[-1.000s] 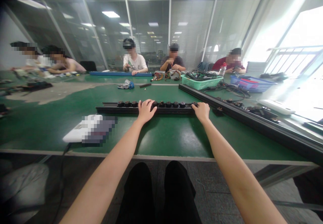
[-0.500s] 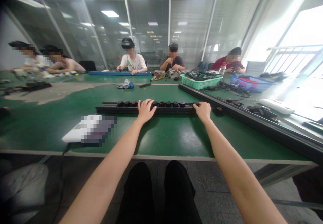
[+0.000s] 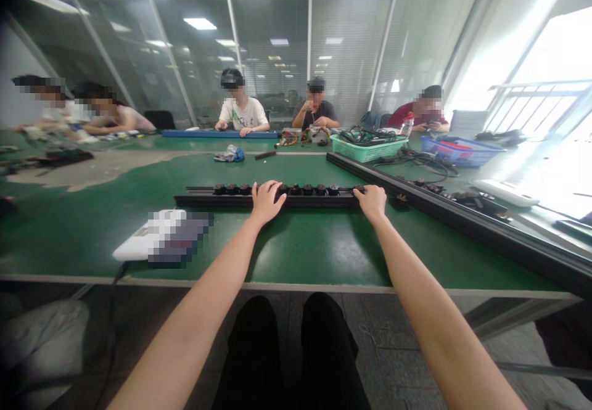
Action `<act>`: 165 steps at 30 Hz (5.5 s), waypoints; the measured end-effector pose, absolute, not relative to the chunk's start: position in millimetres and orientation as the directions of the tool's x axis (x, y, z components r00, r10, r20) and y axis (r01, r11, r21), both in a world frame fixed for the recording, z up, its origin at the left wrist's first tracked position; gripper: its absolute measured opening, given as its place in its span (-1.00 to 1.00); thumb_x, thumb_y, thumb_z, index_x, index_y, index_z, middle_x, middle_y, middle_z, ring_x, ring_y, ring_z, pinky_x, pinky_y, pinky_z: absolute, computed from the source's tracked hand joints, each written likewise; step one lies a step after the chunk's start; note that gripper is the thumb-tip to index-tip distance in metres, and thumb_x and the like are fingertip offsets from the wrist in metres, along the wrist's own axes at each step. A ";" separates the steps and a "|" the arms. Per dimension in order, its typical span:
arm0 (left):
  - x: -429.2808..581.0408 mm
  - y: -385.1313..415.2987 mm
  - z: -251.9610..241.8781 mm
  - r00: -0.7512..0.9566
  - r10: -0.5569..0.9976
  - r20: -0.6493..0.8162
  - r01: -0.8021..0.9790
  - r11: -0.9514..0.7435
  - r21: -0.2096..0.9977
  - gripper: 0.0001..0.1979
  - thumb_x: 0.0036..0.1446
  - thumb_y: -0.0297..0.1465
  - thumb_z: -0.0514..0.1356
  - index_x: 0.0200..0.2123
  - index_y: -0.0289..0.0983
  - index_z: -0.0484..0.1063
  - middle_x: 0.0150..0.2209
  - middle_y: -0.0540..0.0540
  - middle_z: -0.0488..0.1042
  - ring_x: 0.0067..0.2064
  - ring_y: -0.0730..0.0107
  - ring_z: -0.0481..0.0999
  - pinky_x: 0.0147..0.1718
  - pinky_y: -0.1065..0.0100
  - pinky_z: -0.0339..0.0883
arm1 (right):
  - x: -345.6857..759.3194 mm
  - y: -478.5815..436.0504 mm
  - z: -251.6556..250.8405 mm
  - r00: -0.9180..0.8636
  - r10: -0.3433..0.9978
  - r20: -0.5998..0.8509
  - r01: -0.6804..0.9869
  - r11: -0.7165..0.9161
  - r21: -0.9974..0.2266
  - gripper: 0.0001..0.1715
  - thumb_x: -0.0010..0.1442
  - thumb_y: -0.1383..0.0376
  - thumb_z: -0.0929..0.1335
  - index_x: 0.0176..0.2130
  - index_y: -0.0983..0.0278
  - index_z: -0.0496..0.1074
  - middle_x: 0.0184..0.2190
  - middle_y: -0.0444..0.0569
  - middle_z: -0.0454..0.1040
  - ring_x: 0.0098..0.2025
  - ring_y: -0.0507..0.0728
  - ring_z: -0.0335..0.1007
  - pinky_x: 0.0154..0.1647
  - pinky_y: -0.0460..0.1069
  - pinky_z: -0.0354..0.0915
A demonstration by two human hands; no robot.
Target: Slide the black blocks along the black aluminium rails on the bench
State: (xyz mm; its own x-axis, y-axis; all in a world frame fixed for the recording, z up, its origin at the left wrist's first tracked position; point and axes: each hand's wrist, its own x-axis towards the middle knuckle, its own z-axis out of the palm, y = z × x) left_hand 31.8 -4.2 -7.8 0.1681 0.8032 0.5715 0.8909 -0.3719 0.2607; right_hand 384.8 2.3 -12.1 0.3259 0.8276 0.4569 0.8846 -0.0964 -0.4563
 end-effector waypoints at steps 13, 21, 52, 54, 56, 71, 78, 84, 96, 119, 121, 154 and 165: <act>32.0 -3.7 -8.0 0.162 0.802 0.575 0.891 -0.370 0.265 -0.58 0.39 -0.22 0.08 0.24 -0.14 0.44 0.28 -0.17 0.44 0.36 0.06 0.33 0.52 -0.16 -0.29 | 390.2 4.5 -14.2 0.329 0.825 0.460 0.913 -0.153 -0.379 -0.36 0.33 -0.10 0.27 -0.27 0.35 0.65 -0.36 0.22 0.57 -0.28 0.29 0.34 -0.22 0.09 0.15; 31.9 -5.0 -7.4 0.159 0.810 0.565 0.888 -0.368 0.277 -0.57 0.39 -0.21 0.06 0.25 -0.13 0.42 0.29 -0.16 0.43 0.38 0.08 0.31 0.53 -0.13 -0.33 | 392.9 4.2 -14.7 0.350 0.811 0.470 0.895 -0.141 -0.423 -0.34 0.31 -0.14 0.28 -0.27 0.34 0.66 -0.39 0.20 0.55 -0.28 0.29 0.34 -0.19 0.10 0.17; 32.3 -7.2 -5.4 0.160 0.816 0.556 0.891 -0.362 0.275 -0.58 0.40 -0.21 0.06 0.25 -0.11 0.42 0.29 -0.15 0.42 0.39 0.07 0.30 0.53 -0.15 -0.30 | 413.7 0.8 -11.7 0.414 0.801 0.431 0.843 -0.159 -0.515 -0.48 0.22 0.00 0.37 -0.24 0.38 0.67 -0.44 0.13 0.55 -0.31 0.29 0.41 -0.17 0.12 0.24; 32.3 -7.3 -5.5 0.159 0.815 0.557 0.890 -0.363 0.276 -0.58 0.40 -0.22 0.06 0.25 -0.11 0.42 0.28 -0.15 0.43 0.39 0.06 0.31 0.53 -0.15 -0.30 | 417.3 1.5 -13.3 0.423 0.797 0.430 0.833 -0.156 -0.531 -0.48 0.22 0.00 0.37 -0.20 0.39 0.67 -0.42 0.13 0.57 -0.30 0.29 0.42 -0.17 0.12 0.25; 32.1 -7.3 -5.6 0.158 0.816 0.556 0.890 -0.362 0.278 -0.58 0.40 -0.22 0.06 0.25 -0.10 0.42 0.28 -0.14 0.43 0.38 0.06 0.31 0.53 -0.15 -0.29 | 420.5 1.8 -14.1 0.434 0.796 0.423 0.827 -0.165 -0.538 -0.50 0.21 0.02 0.39 -0.18 0.39 0.67 -0.40 0.14 0.58 -0.29 0.29 0.43 -0.17 0.11 0.26; 31.4 -6.7 -6.6 0.156 0.816 0.556 0.891 -0.359 0.278 -0.58 0.39 -0.22 0.07 0.25 -0.09 0.42 0.29 -0.14 0.42 0.39 0.06 0.30 0.53 -0.15 -0.30 | 441.0 -2.4 -17.7 0.525 0.788 0.320 0.818 -0.363 -0.447 -0.68 0.07 0.09 0.44 -0.37 0.30 0.61 -0.41 0.18 0.56 -0.15 0.40 0.53 -0.05 0.21 0.36; 31.1 -4.7 -7.8 0.164 0.807 0.567 0.886 -0.373 0.275 -0.57 0.40 -0.21 0.06 0.25 -0.11 0.43 0.28 -0.16 0.42 0.39 0.04 0.31 0.53 -0.15 -0.31 | 443.4 1.1 -21.5 0.553 0.772 0.313 0.817 -0.429 -0.386 -0.64 0.06 0.03 0.45 -0.39 0.30 0.58 -0.39 0.24 0.57 -0.12 0.44 0.54 -0.03 0.28 0.36; 30.7 -4.3 -8.2 0.164 0.806 0.569 0.885 -0.375 0.277 -0.57 0.40 -0.20 0.06 0.24 -0.12 0.42 0.28 -0.15 0.43 0.38 0.06 0.32 0.53 -0.14 -0.32 | 438.0 -4.1 -17.4 0.559 0.781 0.278 0.824 -0.484 -0.294 -0.59 0.18 0.11 0.42 -0.18 0.41 0.61 -0.14 0.39 0.59 0.03 0.45 0.49 0.03 0.24 0.31; 30.6 -3.8 -8.4 0.163 0.809 0.565 0.890 -0.368 0.270 -0.57 0.40 -0.21 0.07 0.25 -0.12 0.42 0.28 -0.15 0.43 0.38 0.05 0.32 0.53 -0.15 -0.31 | 423.9 -14.1 -21.2 0.471 0.734 0.490 0.881 -0.362 -0.304 -0.44 0.36 0.07 0.30 0.14 0.42 0.40 -0.08 0.40 0.55 0.03 0.42 0.34 0.06 0.25 0.15; 30.8 -5.3 -6.8 0.157 0.799 0.580 0.885 -0.375 0.276 -0.59 0.40 -0.21 0.08 0.23 -0.14 0.44 0.27 -0.16 0.44 0.37 0.06 0.33 0.52 -0.16 -0.30 | 307.4 -24.6 -15.4 -0.162 0.783 0.600 0.984 0.173 0.041 -0.41 0.49 0.15 0.14 0.34 0.22 0.42 -0.08 0.22 0.41 0.02 0.35 0.17 0.07 0.19 0.12; 31.0 -5.5 -6.4 0.159 0.801 0.577 0.887 -0.373 0.273 -0.59 0.40 -0.21 0.08 0.23 -0.14 0.44 0.27 -0.16 0.44 0.37 0.05 0.33 0.52 -0.16 -0.29 | 307.1 -24.6 -15.8 -0.159 0.786 0.598 0.985 0.164 0.046 -0.42 0.49 0.16 0.14 0.33 0.22 0.43 -0.08 0.21 0.41 0.03 0.34 0.17 0.07 0.18 0.12; 31.7 -6.4 -5.6 0.155 0.815 0.559 0.892 -0.358 0.275 -0.57 0.40 -0.21 0.06 0.26 -0.10 0.42 0.30 -0.15 0.42 0.39 0.06 0.30 0.52 -0.15 -0.29 | 311.6 -21.6 -12.7 -0.028 0.781 0.624 0.989 0.111 -0.094 -0.44 0.46 0.23 0.13 0.26 0.26 0.45 -0.10 0.22 0.47 0.03 0.36 0.23 0.06 0.19 0.14; 31.4 -5.0 -6.5 0.162 0.812 0.561 0.894 -0.361 0.266 -0.57 0.40 -0.21 0.06 0.25 -0.13 0.42 0.30 -0.16 0.42 0.38 0.07 0.31 0.52 -0.16 -0.29 | 321.9 -10.7 -17.2 0.096 0.779 0.620 0.981 0.033 -0.193 -0.45 0.47 0.09 0.18 -0.08 0.36 0.62 -0.09 0.27 0.47 0.03 0.37 0.25 0.07 0.21 0.17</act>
